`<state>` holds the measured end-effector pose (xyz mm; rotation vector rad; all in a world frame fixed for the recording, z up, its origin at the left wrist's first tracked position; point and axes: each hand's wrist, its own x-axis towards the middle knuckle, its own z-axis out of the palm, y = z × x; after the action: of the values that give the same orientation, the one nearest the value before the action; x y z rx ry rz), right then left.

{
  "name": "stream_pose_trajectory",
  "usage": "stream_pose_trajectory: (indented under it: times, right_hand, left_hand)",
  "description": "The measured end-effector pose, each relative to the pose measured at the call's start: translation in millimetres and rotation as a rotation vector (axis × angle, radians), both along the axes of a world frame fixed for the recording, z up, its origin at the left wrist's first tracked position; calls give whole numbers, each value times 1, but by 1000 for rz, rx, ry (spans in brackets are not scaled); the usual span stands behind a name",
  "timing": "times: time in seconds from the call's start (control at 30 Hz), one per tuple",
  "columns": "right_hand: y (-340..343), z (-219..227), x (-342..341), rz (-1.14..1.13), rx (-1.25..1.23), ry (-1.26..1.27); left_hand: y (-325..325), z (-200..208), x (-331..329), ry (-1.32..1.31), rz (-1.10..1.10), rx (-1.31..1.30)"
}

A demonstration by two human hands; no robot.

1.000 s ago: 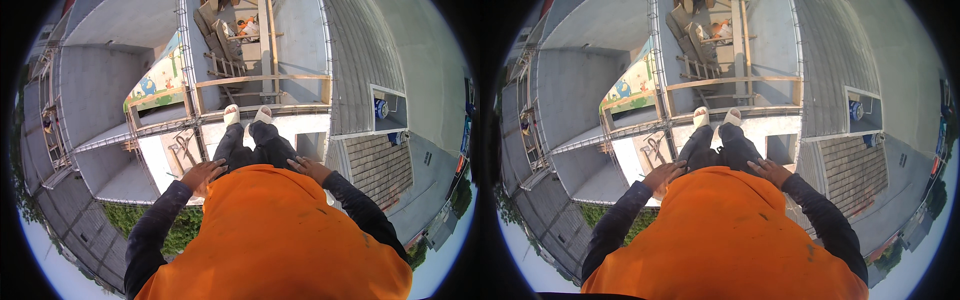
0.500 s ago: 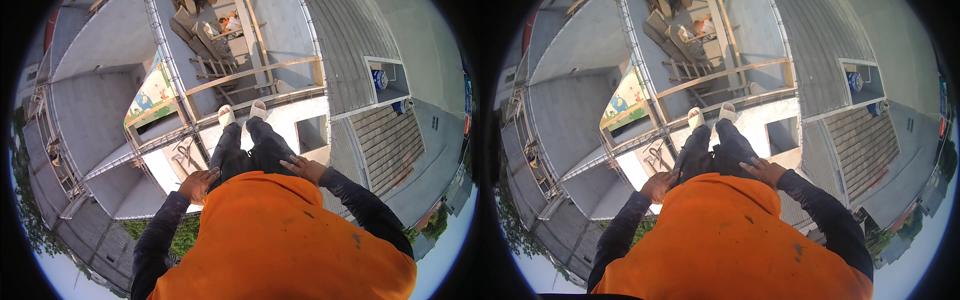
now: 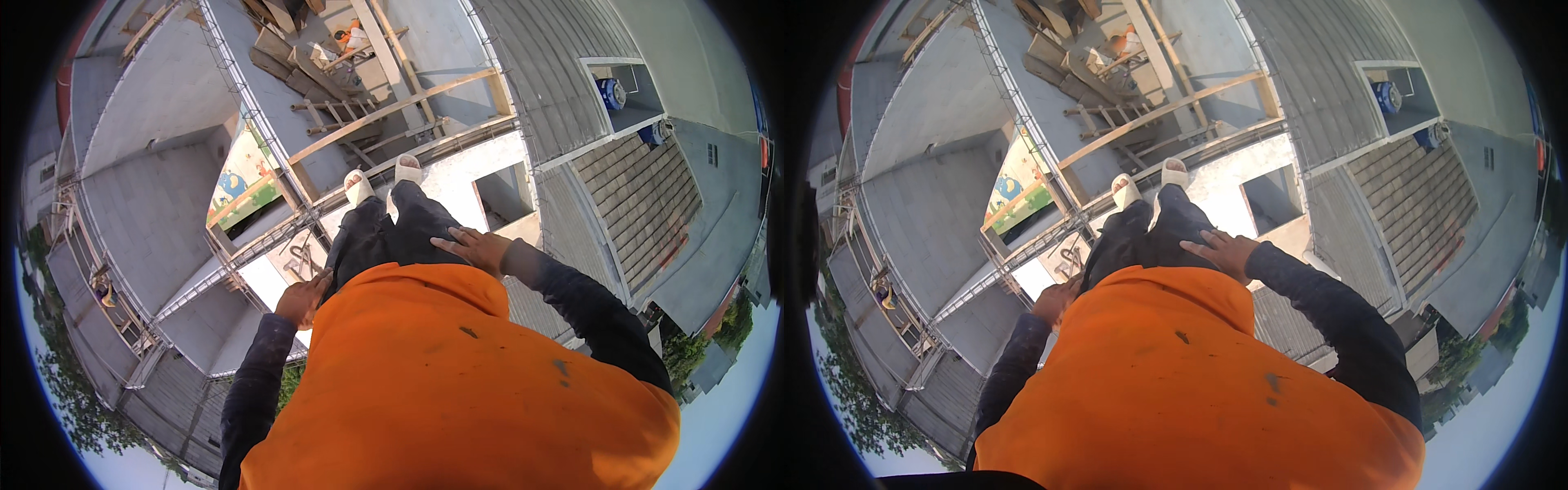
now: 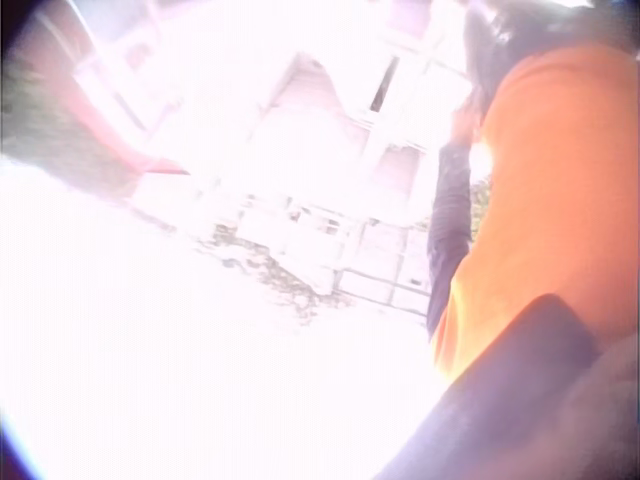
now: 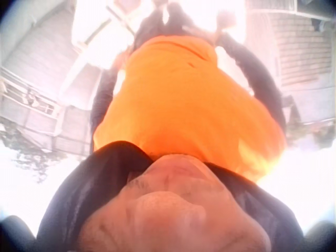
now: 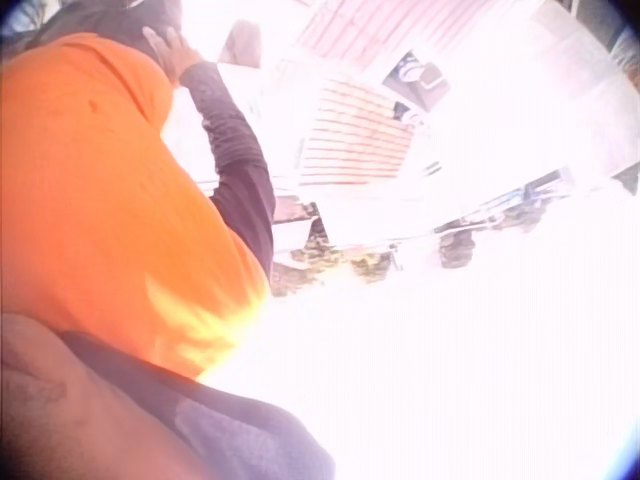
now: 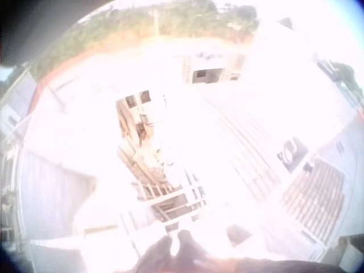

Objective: The person uses a pair of pliers to twist and cut wire to secure vertical rebar rods to a horizontal wooden frame on a construction site.

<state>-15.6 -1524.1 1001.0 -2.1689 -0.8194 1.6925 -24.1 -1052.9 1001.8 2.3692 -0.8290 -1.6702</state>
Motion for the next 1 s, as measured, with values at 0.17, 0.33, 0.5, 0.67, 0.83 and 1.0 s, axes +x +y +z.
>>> stream_pose_trajectory:
  times: [0.17, 0.33, 0.5, 0.67, 0.83, 1.0]
  right_hand:
    - [4, 3, 0, -48, -16, 55]
    - [-34, -13, 3, -229, 124, 244]
    - [-74, -114, 15, -1530, 34, 177]
    - [16, -201, -5, -1154, -353, 285]
    - [88, -211, -36, -606, -506, 412]
    - [83, -242, -42, -658, -570, 424]
  left_hand:
    - [25, -18, 4, 58, 66, 153]
    - [50, -50, 34, -124, 846, 192]
    - [31, -98, 38, -16, 874, 37]
    - [-42, -168, 2, 500, 766, 312]
    - [-101, -200, -20, 489, 679, 479]
    - [-121, -228, -11, 481, 612, 542]
